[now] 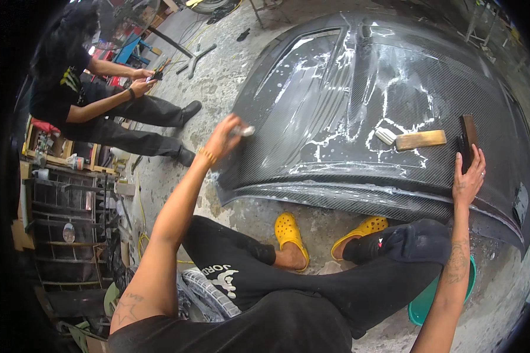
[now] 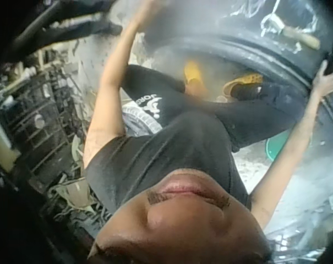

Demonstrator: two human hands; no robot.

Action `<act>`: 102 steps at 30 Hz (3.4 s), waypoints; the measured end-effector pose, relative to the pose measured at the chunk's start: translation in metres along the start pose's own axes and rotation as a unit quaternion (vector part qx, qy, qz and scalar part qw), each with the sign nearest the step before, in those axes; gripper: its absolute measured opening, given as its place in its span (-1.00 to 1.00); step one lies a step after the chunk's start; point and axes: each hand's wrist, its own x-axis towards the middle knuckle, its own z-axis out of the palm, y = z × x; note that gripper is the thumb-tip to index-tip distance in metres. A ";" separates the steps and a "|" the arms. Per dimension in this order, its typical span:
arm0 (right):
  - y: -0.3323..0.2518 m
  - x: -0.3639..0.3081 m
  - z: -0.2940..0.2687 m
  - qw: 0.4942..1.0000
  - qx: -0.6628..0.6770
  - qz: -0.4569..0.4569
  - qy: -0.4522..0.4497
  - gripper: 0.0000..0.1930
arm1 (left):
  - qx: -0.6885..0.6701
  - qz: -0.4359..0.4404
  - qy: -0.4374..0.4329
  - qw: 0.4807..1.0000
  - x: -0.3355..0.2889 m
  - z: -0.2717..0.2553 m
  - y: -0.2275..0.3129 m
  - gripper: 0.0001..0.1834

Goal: The recorder is wet sanding a carbon fiber hood using a sanding block and sandpaper.

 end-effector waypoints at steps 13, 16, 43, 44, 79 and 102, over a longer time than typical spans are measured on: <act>-0.046 -0.018 -0.033 0.999 0.046 0.010 -0.011 -0.45 | -0.009 0.014 0.010 1.000 0.209 0.011 -0.033 -0.75; -0.047 -0.001 -0.018 0.997 0.066 -0.035 0.025 -0.47 | -0.076 -0.036 -0.022 0.996 0.136 -0.004 -0.060 -0.77; -0.151 -0.004 -0.145 0.780 0.602 0.045 -0.163 -0.55 | -0.375 0.255 0.130 0.882 0.163 0.082 0.323 -0.66; -0.158 -0.007 -0.143 0.770 0.627 0.063 -0.102 -0.61 | -0.377 0.288 0.162 0.865 0.175 0.088 0.348 -0.68; -0.074 -0.298 0.153 0.885 -0.063 0.350 -0.299 -0.17 | -0.147 0.185 0.044 0.971 0.182 0.089 0.192 -0.46; -0.129 -0.219 -0.171 0.921 0.258 0.288 -0.040 -0.62 | -0.320 0.125 0.035 0.938 0.248 0.106 0.232 -0.55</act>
